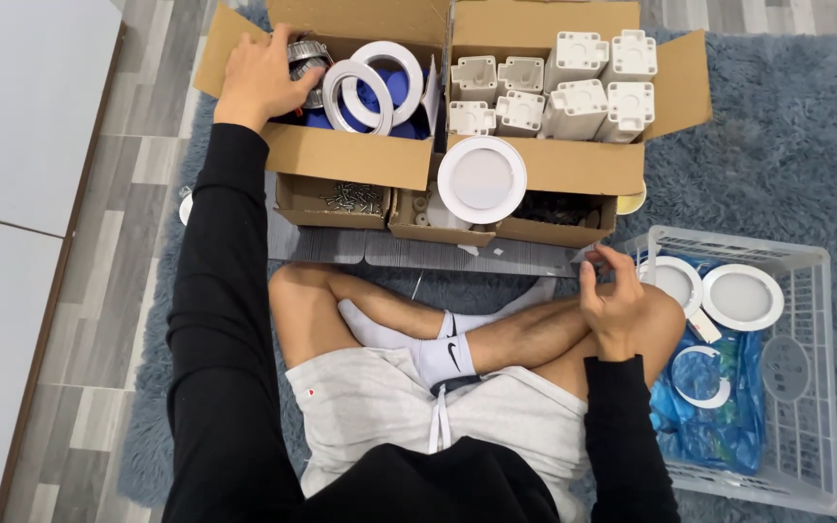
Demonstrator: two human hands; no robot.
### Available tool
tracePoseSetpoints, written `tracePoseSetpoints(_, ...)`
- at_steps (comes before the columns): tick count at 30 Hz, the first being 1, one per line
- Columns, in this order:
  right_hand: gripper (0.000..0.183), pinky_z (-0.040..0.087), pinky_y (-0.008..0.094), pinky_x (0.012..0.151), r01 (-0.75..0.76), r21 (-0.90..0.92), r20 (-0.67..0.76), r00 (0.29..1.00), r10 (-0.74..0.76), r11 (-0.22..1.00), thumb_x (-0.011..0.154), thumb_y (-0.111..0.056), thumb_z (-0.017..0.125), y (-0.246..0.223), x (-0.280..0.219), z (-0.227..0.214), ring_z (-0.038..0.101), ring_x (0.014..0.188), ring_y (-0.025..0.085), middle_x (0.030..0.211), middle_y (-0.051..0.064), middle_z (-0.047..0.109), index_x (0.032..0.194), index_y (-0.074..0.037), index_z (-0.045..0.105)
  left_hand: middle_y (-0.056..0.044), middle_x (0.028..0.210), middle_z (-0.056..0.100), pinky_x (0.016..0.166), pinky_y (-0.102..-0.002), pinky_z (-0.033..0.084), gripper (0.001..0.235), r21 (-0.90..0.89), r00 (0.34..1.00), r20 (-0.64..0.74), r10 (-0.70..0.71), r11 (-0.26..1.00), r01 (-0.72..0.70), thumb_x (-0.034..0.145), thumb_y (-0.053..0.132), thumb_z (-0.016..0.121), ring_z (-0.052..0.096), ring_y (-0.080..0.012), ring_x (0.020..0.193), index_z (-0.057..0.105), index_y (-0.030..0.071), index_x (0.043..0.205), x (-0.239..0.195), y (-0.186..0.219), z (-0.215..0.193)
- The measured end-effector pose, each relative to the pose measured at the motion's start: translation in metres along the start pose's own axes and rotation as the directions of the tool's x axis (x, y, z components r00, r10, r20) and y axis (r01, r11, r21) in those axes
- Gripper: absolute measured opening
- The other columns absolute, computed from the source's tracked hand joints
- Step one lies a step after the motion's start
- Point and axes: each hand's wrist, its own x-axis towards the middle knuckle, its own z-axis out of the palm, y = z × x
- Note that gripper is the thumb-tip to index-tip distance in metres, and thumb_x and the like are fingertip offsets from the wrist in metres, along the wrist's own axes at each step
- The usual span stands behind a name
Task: Assembling recessed light fixtures by joining rings, diffusers, and light bodies.
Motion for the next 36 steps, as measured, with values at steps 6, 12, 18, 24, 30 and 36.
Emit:
tracePoseSetpoints(6, 0.03, 0.055, 0.033, 0.088, -0.076, 0.077, 0.04, 0.997, 0.073, 0.994, 0.101, 0.008, 0.072, 0.001, -0.003, 0.0, 0.069, 0.096, 0.026, 0.111, 0.017, 0.074, 0.131, 0.007, 0.067, -0.024, 0.121, 0.072, 0.096, -0.053, 0.051, 0.056, -0.051, 0.998, 0.011, -0.056, 0.997, 0.057, 0.107, 0.051, 0.081, 0.06, -0.0418, 0.108, 0.073, 0.006, 0.139, 0.0, -0.003, 0.009)
tracePoseSetpoints(12, 0.027, 0.055, 0.032, 0.089, -0.11, 0.101, 0.051, 0.993, 0.105, 0.989, 0.104, 0.006, 0.071, 0.005, -0.005, 0.001, 0.068, 0.097, 0.024, 0.112, 0.016, 0.073, 0.131, 0.007, 0.067, -0.021, 0.113, 0.057, 0.094, -0.052, 0.039, 0.047, -0.082, 0.997, -0.064, -0.045, 0.996, 0.04, 0.104, 0.046, 0.085, 0.048, -0.04, 0.105, 0.07, 0.006, 0.124, 0.009, -0.009, 0.028)
tracePoseSetpoints(18, 0.023, 0.055, 0.031, 0.087, -0.118, 0.117, 0.055, 0.992, 0.113, 0.986, 0.105, 0.005, 0.07, 0.005, -0.005, 0.002, 0.067, 0.093, 0.023, 0.109, 0.016, 0.074, 0.128, 0.008, 0.069, -0.033, 0.118, 0.066, 0.095, -0.061, 0.029, 0.05, 0.096, 0.994, -0.043, -0.096, 0.99, 0.1, 0.108, 0.053, 0.07, 0.045, -0.0505, 0.107, 0.072, 0.007, 0.127, 0.023, -0.007, 0.054)
tracePoseSetpoints(24, 0.022, 0.056, 0.031, 0.088, -0.132, 0.095, 0.063, 0.99, 0.127, 0.987, 0.104, 0.003, 0.072, 0.007, -0.006, 0.002, 0.069, 0.093, 0.023, 0.108, 0.015, 0.076, 0.126, 0.007, 0.071, -0.041, 0.131, 0.066, 0.098, -0.064, 0.029, 0.062, 0.203, 0.975, 0.113, -0.194, 0.965, 0.168, 0.111, 0.053, 0.059, 0.051, -0.0565, 0.118, 0.061, 0.005, 0.149, 0.036, 0.001, 0.066)
tracePoseSetpoints(30, 0.022, 0.055, 0.031, 0.088, -0.155, 0.143, 0.054, 0.987, 0.148, 0.978, 0.106, 0.001, 0.071, 0.008, -0.005, 0.002, 0.069, 0.094, 0.022, 0.107, 0.014, 0.076, 0.127, 0.007, 0.07, -0.028, 0.115, 0.074, 0.087, -0.071, 0.044, 0.041, 0.123, 0.989, 0.037, -0.147, 0.982, 0.141, 0.114, 0.036, 0.064, 0.075, -0.0535, 0.092, 0.053, 0.002, 0.136, 0.033, 0.008, 0.051)
tracePoseSetpoints(36, 0.022, 0.056, 0.03, 0.087, -0.162, 0.138, 0.069, 0.986, 0.154, 0.977, 0.106, 0.0, 0.071, 0.01, -0.005, 0.002, 0.069, 0.094, 0.022, 0.109, 0.016, 0.077, 0.127, 0.007, 0.07, -0.02, 0.117, 0.068, 0.076, -0.054, 0.051, 0.03, -0.059, 0.977, -0.2, -0.075, 0.996, 0.064, 0.118, 0.027, 0.067, 0.073, -0.0418, 0.085, 0.058, 0.001, 0.129, 0.016, 0.034, -0.022)
